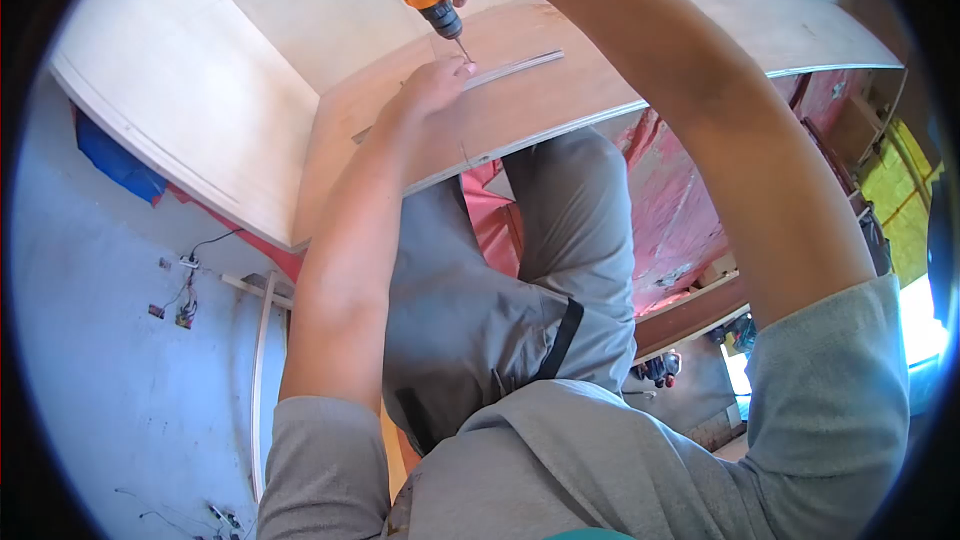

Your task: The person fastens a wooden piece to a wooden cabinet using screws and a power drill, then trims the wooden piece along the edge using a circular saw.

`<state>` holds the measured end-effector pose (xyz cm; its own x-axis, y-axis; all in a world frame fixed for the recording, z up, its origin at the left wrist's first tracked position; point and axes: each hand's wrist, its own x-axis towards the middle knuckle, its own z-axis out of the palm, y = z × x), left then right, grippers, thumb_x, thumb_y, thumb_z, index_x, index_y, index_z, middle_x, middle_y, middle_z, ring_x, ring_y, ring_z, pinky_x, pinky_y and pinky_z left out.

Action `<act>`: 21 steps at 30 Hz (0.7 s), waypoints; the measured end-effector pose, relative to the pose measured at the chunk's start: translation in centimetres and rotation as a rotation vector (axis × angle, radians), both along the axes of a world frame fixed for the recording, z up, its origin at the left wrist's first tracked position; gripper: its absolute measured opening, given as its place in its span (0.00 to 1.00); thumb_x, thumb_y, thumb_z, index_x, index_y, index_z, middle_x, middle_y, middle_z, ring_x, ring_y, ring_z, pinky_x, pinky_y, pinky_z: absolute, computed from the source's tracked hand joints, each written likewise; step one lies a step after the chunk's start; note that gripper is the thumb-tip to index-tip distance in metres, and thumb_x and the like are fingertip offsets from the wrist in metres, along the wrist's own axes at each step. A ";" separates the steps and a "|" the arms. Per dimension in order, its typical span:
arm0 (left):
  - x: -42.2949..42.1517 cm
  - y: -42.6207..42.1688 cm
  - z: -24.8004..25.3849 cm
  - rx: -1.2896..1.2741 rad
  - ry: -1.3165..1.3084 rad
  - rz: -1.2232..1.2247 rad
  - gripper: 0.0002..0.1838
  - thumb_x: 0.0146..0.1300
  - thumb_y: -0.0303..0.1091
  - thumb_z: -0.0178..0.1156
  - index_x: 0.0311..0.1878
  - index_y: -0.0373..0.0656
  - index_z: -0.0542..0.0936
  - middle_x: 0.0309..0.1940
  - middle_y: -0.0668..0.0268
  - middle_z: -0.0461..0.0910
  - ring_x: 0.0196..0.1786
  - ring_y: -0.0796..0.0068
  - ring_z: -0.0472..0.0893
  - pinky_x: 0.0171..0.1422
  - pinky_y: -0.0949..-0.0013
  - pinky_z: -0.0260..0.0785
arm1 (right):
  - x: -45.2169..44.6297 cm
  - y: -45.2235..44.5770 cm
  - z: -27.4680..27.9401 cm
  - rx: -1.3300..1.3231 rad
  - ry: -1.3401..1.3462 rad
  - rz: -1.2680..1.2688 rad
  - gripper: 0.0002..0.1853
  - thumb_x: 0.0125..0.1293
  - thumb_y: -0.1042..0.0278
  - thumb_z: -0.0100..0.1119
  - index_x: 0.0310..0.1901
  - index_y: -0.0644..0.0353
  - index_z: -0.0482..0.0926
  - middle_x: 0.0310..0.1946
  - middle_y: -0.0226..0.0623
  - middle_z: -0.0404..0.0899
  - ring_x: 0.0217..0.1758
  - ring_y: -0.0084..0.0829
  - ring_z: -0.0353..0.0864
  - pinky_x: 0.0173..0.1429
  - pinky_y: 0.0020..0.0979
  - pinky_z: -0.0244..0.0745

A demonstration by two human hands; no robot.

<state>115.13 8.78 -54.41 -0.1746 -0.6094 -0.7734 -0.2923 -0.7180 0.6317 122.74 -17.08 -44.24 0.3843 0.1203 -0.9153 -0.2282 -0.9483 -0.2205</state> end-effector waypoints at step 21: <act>2.4 -0.1 -1.4 0.126 0.026 0.316 0.46 0.67 0.48 0.70 0.82 0.35 0.67 0.68 0.39 0.82 0.74 0.48 0.81 0.79 0.57 0.70 | -1.6 -1.8 -1.1 0.046 0.099 -0.252 0.20 0.52 0.59 0.85 0.44 0.61 0.93 0.37 0.42 0.92 0.39 0.40 0.91 0.42 0.42 0.84</act>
<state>117.53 8.63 -55.85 -0.0125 -0.5367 -0.8437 -0.0281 -0.8432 0.5368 121.14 -18.83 -45.32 0.3166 0.0740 -0.9457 -0.4786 -0.8483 -0.2266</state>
